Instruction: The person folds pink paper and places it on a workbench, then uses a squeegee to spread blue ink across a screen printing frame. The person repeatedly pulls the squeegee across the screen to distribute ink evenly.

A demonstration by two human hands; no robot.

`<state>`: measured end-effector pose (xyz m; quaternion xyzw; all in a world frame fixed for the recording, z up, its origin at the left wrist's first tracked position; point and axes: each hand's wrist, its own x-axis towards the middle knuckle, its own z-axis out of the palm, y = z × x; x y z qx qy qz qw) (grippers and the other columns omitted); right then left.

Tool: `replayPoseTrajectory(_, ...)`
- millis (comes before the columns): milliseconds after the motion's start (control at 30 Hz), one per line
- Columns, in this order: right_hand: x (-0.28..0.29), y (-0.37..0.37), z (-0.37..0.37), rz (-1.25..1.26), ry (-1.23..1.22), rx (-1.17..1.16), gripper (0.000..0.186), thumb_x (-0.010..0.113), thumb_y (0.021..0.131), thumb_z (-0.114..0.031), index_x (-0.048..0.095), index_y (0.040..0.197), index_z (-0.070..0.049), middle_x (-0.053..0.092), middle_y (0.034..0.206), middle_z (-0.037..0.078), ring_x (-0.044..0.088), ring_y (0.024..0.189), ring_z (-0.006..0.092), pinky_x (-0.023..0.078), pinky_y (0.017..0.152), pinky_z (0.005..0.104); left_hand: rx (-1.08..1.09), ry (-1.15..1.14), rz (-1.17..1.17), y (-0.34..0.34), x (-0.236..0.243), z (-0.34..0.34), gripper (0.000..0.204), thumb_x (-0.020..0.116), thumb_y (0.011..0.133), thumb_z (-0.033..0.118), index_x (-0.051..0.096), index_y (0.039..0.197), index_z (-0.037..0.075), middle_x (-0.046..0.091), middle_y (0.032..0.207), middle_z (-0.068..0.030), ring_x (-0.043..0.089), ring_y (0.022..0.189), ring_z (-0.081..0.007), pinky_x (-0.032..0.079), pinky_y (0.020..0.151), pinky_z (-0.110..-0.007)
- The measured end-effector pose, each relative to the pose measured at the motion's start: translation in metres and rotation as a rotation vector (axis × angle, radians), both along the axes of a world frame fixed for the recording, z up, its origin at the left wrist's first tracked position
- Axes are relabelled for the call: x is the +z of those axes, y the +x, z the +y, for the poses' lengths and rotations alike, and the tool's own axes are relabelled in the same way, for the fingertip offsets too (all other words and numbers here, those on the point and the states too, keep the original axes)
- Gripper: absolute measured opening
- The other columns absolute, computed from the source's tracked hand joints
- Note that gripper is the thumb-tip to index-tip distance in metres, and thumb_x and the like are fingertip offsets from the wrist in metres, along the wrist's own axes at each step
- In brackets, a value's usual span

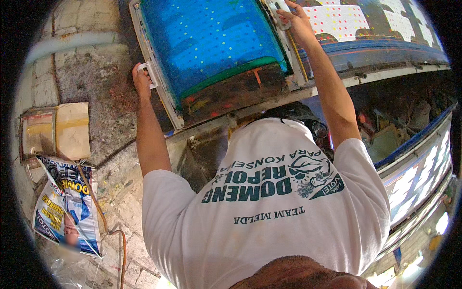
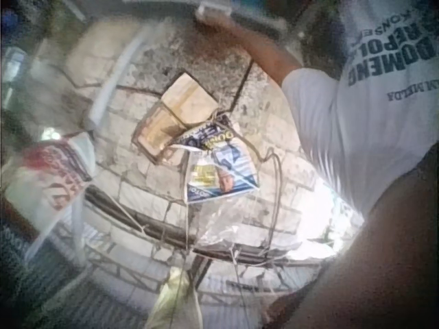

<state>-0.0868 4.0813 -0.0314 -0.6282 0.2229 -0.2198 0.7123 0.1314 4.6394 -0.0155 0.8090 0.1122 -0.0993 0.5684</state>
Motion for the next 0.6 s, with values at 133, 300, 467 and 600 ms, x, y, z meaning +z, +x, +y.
replayPoseTrajectory(133, 0.014, -0.018, 0.006, 0.067, -0.237, -0.066, 0.048, 0.076, 0.095, -0.017, 0.063, 0.140, -0.003, 0.071, 0.124, 0.016, 0.067, 0.113, 0.0282, 0.052, 0.099, 0.0393, 0.010, -0.001, 0.005, -0.002, 0.003, -0.004, 0.038, 0.041, 0.110, 0.019, 0.052, 0.147, 0.018, 0.050, 0.079, 0.0043, 0.038, 0.059, -0.0065, 0.032, 0.047, -0.027)
replayPoseTrajectory(300, 0.056, -0.084, 0.057, -0.014, -1.014, -0.044, 0.037, 0.072, 0.089, -0.007, 0.071, 0.126, -0.005, 0.071, 0.124, 0.018, 0.066, 0.115, 0.0390, 0.053, 0.099, 0.0447, -0.011, -0.102, 0.006, 0.000, -0.005, 0.000, 0.032, 0.038, 0.114, 0.028, 0.053, 0.139, 0.016, 0.051, 0.081, 0.0019, 0.046, 0.060, -0.0095, 0.042, 0.049, -0.029)
replayPoseTrajectory(467, 0.081, -0.124, 0.147, -0.219, -1.101, 0.589, 0.034, 0.073, 0.084, -0.005, 0.074, 0.118, -0.006, 0.071, 0.128, 0.014, 0.065, 0.118, 0.0359, 0.051, 0.103, 0.0482, -0.112, 0.000, -0.006, 0.010, -0.018, 0.012, 0.031, 0.037, 0.114, 0.028, 0.052, 0.138, 0.014, 0.056, 0.088, -0.0034, 0.054, 0.065, -0.0140, 0.048, 0.053, -0.034)
replayPoseTrajectory(600, 0.092, -0.123, 0.187, -0.022, -1.258, 1.002, 0.056, 0.080, 0.086, -0.033, 0.068, 0.134, -0.007, 0.062, 0.142, 0.016, 0.059, 0.128, 0.0372, 0.051, 0.109, 0.0496, -0.200, 0.479, -0.213, 0.020, -0.032, 0.012, 0.031, 0.043, 0.112, 0.029, 0.054, 0.138, 0.015, 0.071, 0.112, -0.0199, 0.071, 0.097, -0.0415, 0.056, 0.086, -0.051)
